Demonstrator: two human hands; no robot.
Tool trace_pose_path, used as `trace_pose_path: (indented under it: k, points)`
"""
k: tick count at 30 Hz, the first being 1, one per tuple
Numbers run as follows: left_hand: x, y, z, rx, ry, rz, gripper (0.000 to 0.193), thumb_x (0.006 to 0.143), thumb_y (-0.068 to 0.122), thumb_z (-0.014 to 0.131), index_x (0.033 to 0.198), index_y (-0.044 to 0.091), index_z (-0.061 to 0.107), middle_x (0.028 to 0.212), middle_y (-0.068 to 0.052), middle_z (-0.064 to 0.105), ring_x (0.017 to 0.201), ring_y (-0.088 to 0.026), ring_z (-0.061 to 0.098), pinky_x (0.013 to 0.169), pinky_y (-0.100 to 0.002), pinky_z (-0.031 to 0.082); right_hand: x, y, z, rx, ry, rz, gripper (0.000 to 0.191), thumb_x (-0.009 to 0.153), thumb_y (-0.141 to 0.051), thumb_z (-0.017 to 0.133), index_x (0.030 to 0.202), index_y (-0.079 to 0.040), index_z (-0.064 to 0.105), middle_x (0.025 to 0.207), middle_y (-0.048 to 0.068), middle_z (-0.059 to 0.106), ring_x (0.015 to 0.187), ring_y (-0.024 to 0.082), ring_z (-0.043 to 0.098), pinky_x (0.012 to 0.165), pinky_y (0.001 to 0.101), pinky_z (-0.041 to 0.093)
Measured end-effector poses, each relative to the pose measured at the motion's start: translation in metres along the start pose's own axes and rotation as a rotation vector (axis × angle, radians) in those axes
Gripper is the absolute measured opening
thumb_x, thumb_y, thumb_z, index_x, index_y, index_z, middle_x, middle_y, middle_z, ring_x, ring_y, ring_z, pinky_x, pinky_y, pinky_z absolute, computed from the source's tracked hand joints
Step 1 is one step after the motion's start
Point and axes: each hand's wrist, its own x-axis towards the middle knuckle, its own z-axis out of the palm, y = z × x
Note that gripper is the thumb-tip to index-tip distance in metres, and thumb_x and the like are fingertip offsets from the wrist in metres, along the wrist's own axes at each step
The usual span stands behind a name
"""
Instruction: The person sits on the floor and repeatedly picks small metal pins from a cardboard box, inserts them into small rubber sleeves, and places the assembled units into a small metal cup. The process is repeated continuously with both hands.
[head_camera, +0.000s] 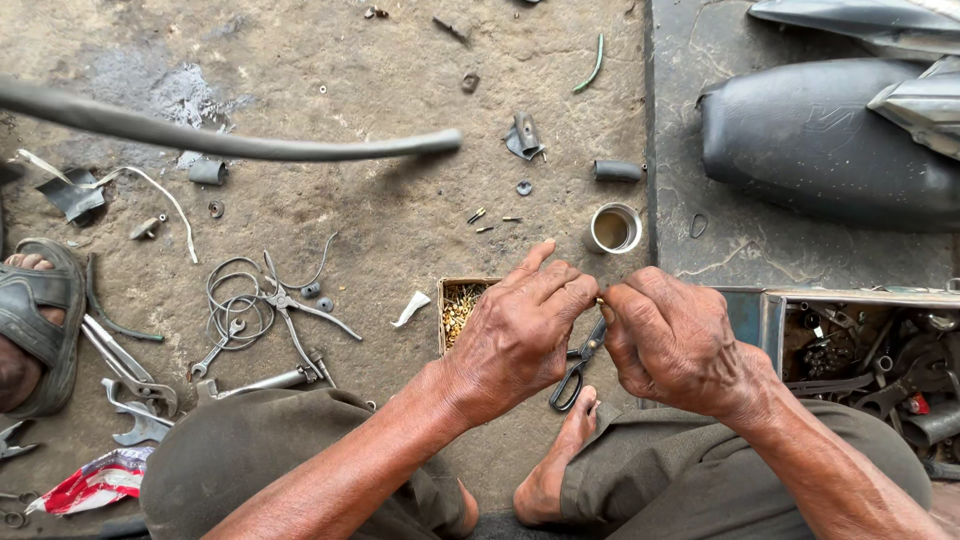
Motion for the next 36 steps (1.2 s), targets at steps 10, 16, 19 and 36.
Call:
trace_pose_path:
  k: [10, 16, 19, 36]
  points:
    - [0.004, -0.007, -0.007, 0.246, -0.013, 0.172, 0.033, 0.091, 0.000, 0.062, 0.121, -0.011, 0.057, 0.108, -0.022, 0.062, 0.115, -0.037, 0.064, 0.122, -0.061, 0.039, 0.001, -0.015, 0.017, 0.588, 0.031, 0.715, 0.008, 0.100, -0.008, 0.057, 0.097, -0.003, 0.062, 0.062, 0.001, 0.061, 0.047, 0.011, 0.060, 0.041, 0.0295, 0.049]
    - [0.014, -0.016, -0.007, 0.346, -0.017, 0.238, 0.030, 0.092, 0.002, 0.060, 0.119, -0.011, 0.059, 0.112, -0.026, 0.063, 0.120, -0.041, 0.064, 0.121, -0.061, 0.038, 0.009, 0.006, 0.019, 1.596, 0.174, 1.229, 0.016, 0.097, -0.014, 0.061, 0.091, 0.000, 0.061, 0.069, 0.003, 0.054, 0.047, 0.012, 0.048, 0.037, 0.0289, 0.040]
    - [0.033, -0.015, -0.016, 0.236, 0.075, 0.101, 0.026, 0.090, -0.001, 0.061, 0.115, -0.004, 0.063, 0.109, -0.019, 0.069, 0.117, -0.036, 0.068, 0.118, -0.061, 0.040, 0.028, 0.017, 0.007, 1.242, 0.119, 1.018, 0.023, 0.102, -0.017, 0.063, 0.095, 0.004, 0.065, 0.072, 0.008, 0.061, 0.055, 0.013, 0.057, 0.046, 0.0290, 0.047]
    - [0.040, -0.001, -0.022, -0.309, -0.004, -0.143, 0.017, 0.096, 0.013, 0.071, 0.109, 0.002, 0.073, 0.116, -0.012, 0.077, 0.103, -0.025, 0.077, 0.087, -0.036, 0.061, 0.024, 0.003, -0.038, -0.097, 0.164, -0.030, 0.023, 0.094, -0.002, 0.074, 0.112, 0.002, 0.060, 0.103, 0.018, 0.069, 0.088, 0.027, 0.073, 0.069, 0.0344, 0.060]
